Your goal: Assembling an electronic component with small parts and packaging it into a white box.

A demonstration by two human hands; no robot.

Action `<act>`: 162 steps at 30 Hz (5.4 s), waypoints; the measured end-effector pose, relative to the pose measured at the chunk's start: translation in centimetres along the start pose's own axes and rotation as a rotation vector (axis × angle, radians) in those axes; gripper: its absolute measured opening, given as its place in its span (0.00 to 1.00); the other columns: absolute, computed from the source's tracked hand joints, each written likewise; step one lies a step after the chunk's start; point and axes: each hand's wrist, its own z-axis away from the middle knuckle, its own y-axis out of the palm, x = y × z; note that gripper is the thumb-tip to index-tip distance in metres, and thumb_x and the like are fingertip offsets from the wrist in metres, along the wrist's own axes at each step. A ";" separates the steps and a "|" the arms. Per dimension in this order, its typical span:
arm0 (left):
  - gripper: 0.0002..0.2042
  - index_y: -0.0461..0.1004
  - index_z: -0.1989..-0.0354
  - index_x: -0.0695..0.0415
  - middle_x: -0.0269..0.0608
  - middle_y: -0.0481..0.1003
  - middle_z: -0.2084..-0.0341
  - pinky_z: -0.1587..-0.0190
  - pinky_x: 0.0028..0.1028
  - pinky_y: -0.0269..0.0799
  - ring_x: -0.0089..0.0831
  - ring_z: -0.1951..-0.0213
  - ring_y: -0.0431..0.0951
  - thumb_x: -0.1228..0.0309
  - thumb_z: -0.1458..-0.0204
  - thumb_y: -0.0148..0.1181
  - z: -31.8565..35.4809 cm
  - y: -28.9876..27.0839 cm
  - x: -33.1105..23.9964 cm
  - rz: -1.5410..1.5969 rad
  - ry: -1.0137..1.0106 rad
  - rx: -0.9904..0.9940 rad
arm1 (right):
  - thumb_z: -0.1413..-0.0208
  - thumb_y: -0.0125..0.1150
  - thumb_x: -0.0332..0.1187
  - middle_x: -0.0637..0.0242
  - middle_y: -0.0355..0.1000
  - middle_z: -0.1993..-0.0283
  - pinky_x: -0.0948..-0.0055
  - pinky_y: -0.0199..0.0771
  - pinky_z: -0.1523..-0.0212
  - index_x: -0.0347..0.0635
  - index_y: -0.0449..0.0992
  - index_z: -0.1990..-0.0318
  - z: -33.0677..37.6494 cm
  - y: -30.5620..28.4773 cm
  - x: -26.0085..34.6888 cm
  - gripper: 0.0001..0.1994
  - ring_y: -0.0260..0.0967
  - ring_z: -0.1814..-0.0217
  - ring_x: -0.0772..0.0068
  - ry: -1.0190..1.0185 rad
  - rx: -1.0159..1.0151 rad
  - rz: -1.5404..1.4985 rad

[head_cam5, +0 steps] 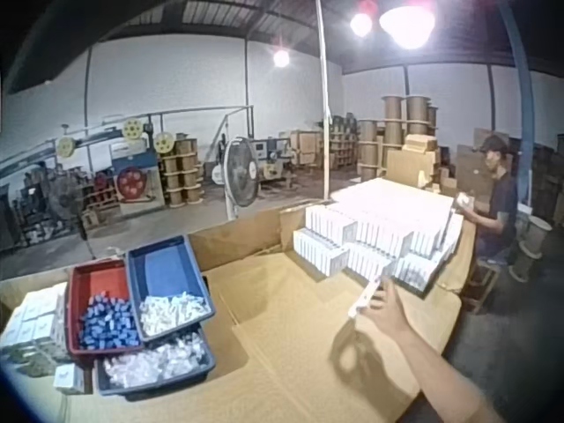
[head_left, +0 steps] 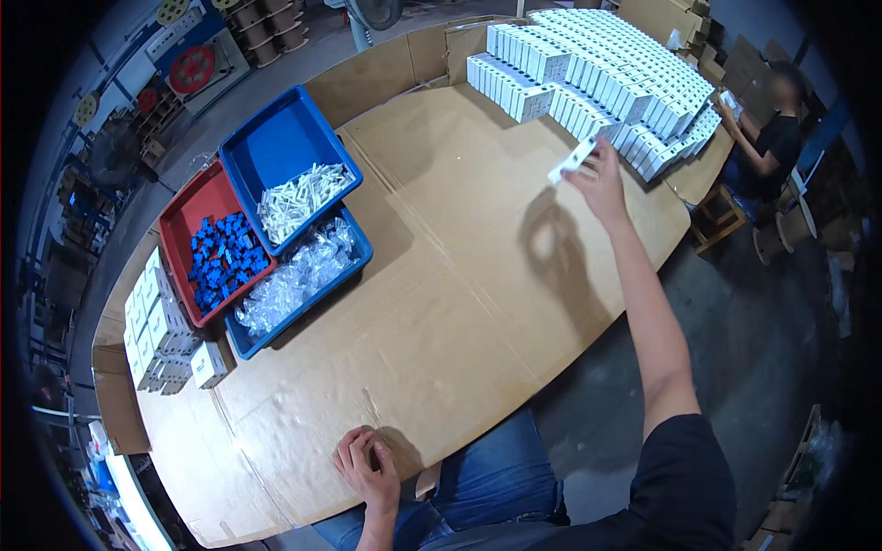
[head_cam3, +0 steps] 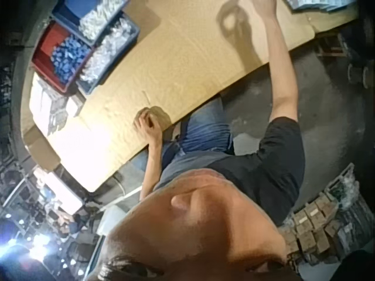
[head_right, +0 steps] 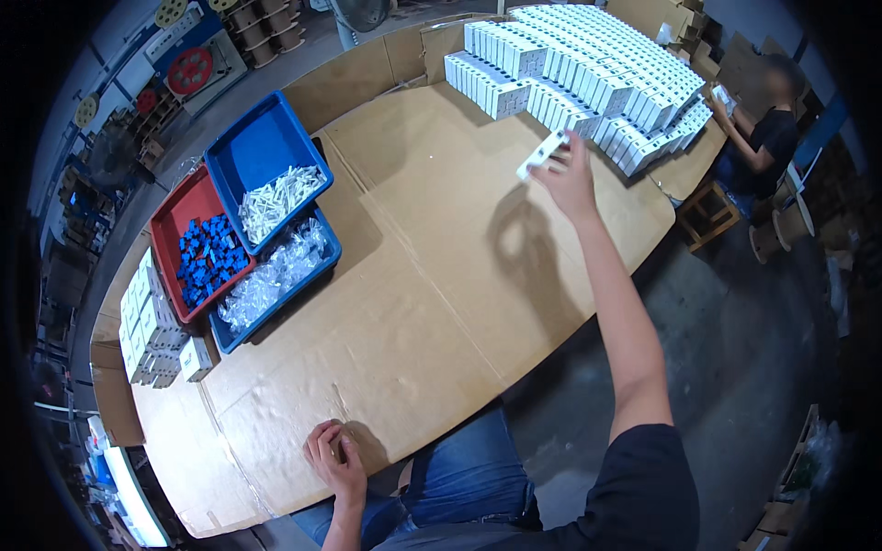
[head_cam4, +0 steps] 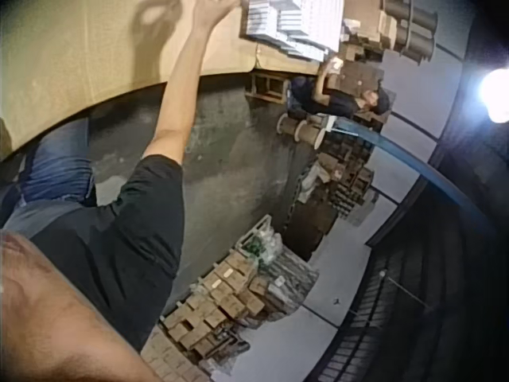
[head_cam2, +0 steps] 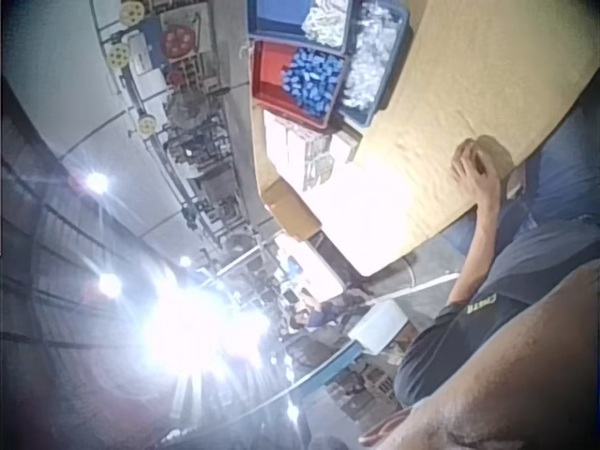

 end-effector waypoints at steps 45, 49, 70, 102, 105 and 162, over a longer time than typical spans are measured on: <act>0.10 0.76 0.58 0.56 0.46 0.74 0.52 0.40 0.48 0.61 0.48 0.47 0.72 0.72 0.49 0.62 -0.2 0.1 -0.3 -0.042 -0.096 0.088 | 0.45 0.70 0.40 0.48 0.73 0.47 0.55 0.74 0.45 0.34 0.78 0.48 -19.0 3.6 -4.5 0.22 0.74 0.45 0.49 -0.169 -0.245 0.576; 0.11 0.77 0.57 0.54 0.42 0.75 0.51 0.40 0.46 0.62 0.46 0.46 0.72 0.71 0.49 0.64 -0.1 -0.5 0.1 -0.031 -0.084 0.068 | 0.42 0.65 0.29 0.52 0.77 0.52 0.60 0.78 0.49 0.36 0.79 0.48 -10.8 5.4 -0.8 0.15 0.78 0.52 0.55 -0.259 -0.047 0.540; 0.09 0.76 0.52 0.61 0.42 0.80 0.60 0.54 0.30 0.74 0.29 0.58 0.79 0.70 0.35 0.58 5.5 -4.3 7.9 0.961 -0.343 -0.200 | 0.36 0.61 0.24 0.60 0.80 0.64 0.72 0.78 0.56 0.31 0.79 0.57 37.2 10.6 22.3 0.05 0.79 0.63 0.73 0.014 0.637 0.053; 0.15 0.73 0.53 0.58 0.47 0.71 0.49 0.44 0.43 0.69 0.47 0.46 0.72 0.66 0.45 0.65 5.6 -20.8 30.6 -0.166 -0.478 -0.343 | 0.37 0.65 0.40 0.50 0.78 0.41 0.57 0.75 0.39 0.40 0.77 0.40 21.2 79.7 53.9 0.21 0.76 0.39 0.51 -0.880 1.140 0.467; 0.14 0.74 0.53 0.57 0.46 0.71 0.48 0.43 0.44 0.67 0.47 0.46 0.71 0.67 0.46 0.66 5.4 -21.0 30.7 -0.138 -0.503 -0.327 | 0.37 0.66 0.39 0.45 0.76 0.39 0.59 0.74 0.38 0.34 0.74 0.37 20.7 85.3 53.2 0.24 0.75 0.37 0.49 -0.916 1.136 0.469; 0.11 0.75 0.57 0.59 0.48 0.75 0.52 0.44 0.44 0.69 0.48 0.47 0.74 0.70 0.47 0.62 6.8 -19.4 29.2 -0.257 -0.393 -0.538 | 0.48 0.75 0.18 0.62 0.73 0.49 0.68 0.77 0.41 0.43 0.71 0.52 29.1 35.0 52.8 0.20 0.74 0.41 0.67 -0.272 1.040 -1.121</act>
